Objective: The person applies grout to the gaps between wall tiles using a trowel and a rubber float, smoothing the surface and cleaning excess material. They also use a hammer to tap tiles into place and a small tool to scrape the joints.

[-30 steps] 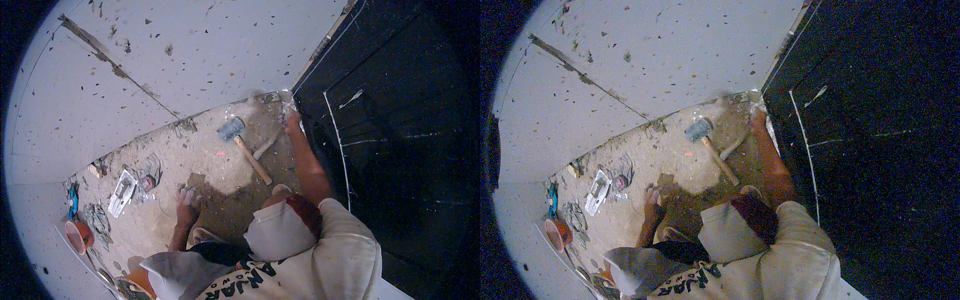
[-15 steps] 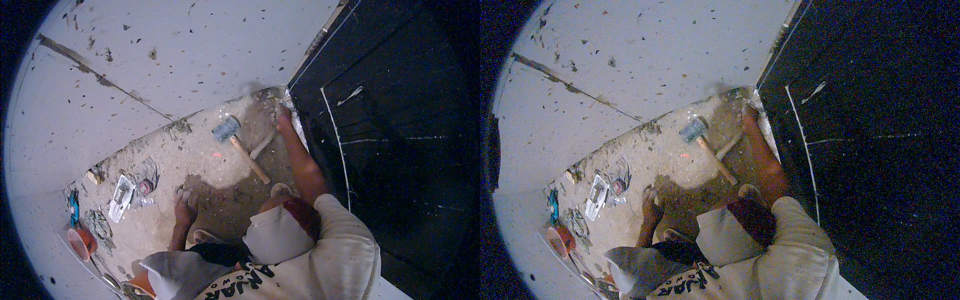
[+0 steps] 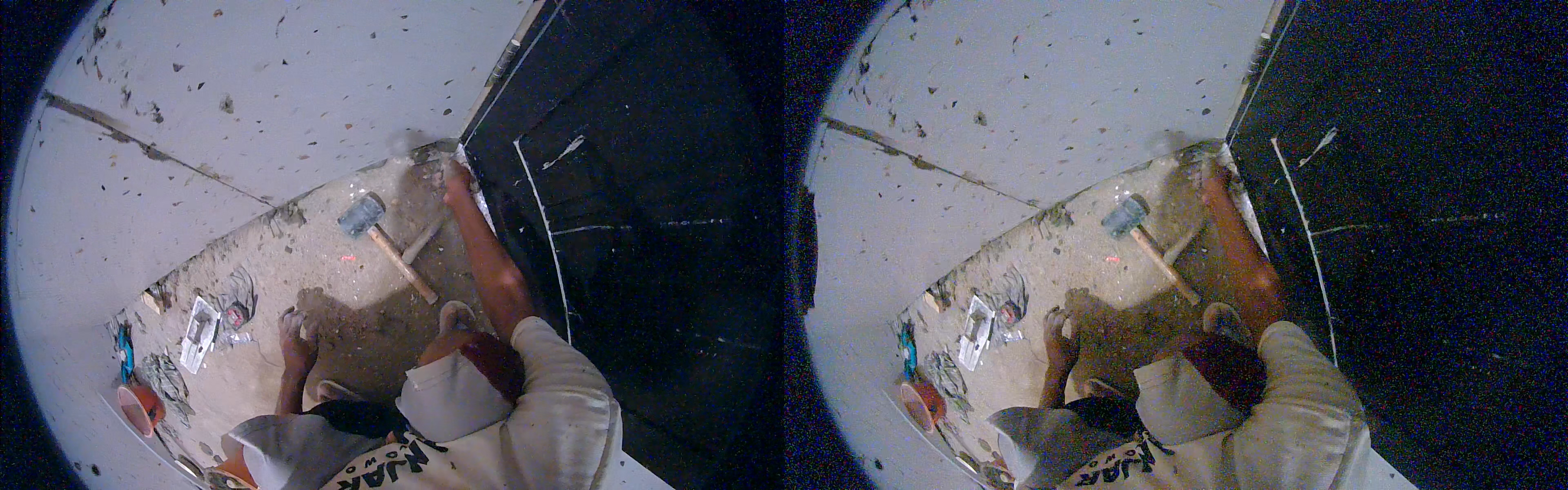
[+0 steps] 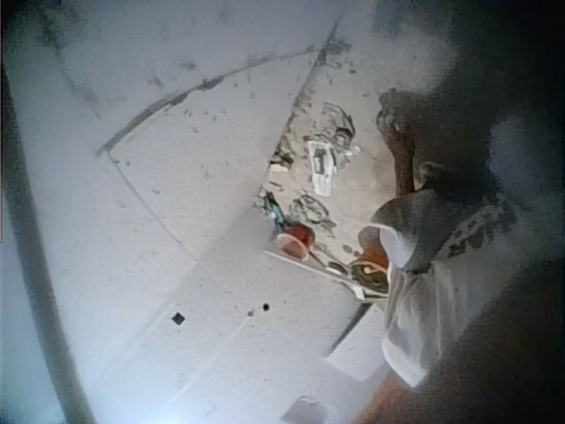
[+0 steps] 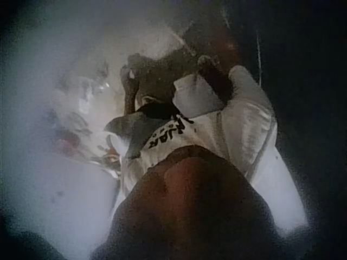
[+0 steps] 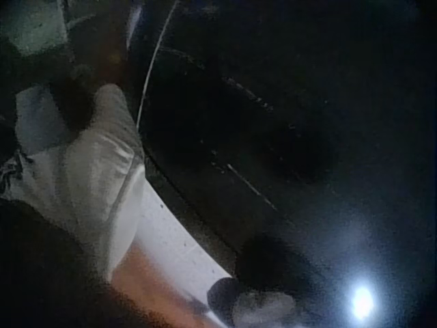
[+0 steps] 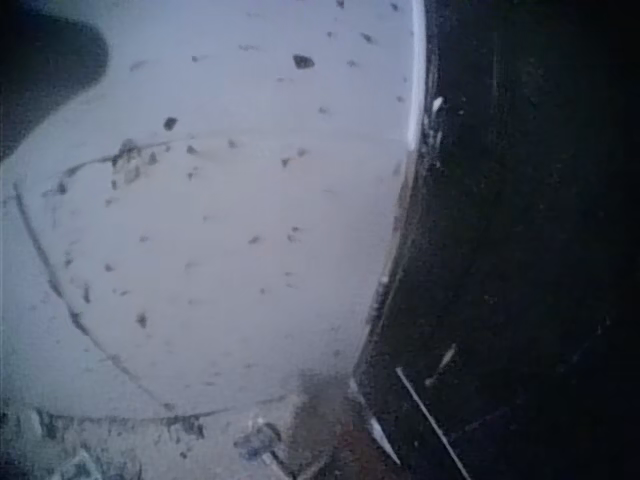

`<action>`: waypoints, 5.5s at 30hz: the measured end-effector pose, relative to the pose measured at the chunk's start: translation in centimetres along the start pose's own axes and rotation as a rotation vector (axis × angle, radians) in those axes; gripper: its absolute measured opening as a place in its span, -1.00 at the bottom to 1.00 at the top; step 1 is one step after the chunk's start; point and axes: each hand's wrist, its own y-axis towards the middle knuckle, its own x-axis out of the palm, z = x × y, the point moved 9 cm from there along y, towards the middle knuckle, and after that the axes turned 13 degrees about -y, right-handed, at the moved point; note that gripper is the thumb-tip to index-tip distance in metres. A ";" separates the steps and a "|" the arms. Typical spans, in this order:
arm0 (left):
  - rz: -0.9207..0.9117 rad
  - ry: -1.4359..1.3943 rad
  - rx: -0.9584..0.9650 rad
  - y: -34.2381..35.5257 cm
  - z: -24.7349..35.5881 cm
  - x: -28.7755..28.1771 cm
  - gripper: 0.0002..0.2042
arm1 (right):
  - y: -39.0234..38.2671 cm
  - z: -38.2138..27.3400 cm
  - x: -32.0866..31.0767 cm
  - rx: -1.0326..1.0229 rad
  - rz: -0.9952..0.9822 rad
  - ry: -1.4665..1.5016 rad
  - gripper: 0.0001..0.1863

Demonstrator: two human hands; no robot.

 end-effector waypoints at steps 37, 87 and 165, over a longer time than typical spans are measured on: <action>0.018 -0.128 -0.105 3.6 -1.2 -1.5 -0.63 | 1.3 1.0 -1.2 -0.042 0.104 -0.071 -0.71; 0.515 -0.322 -0.981 -15.0 -11.1 -10.0 -0.42 | -18.1 3.3 4.4 -0.598 -0.441 -1.170 -0.58; 0.915 0.096 -2.361 -76.7 19.8 26.1 -0.38 | -64.4 7.5 32.9 -1.627 -2.144 -1.397 -0.71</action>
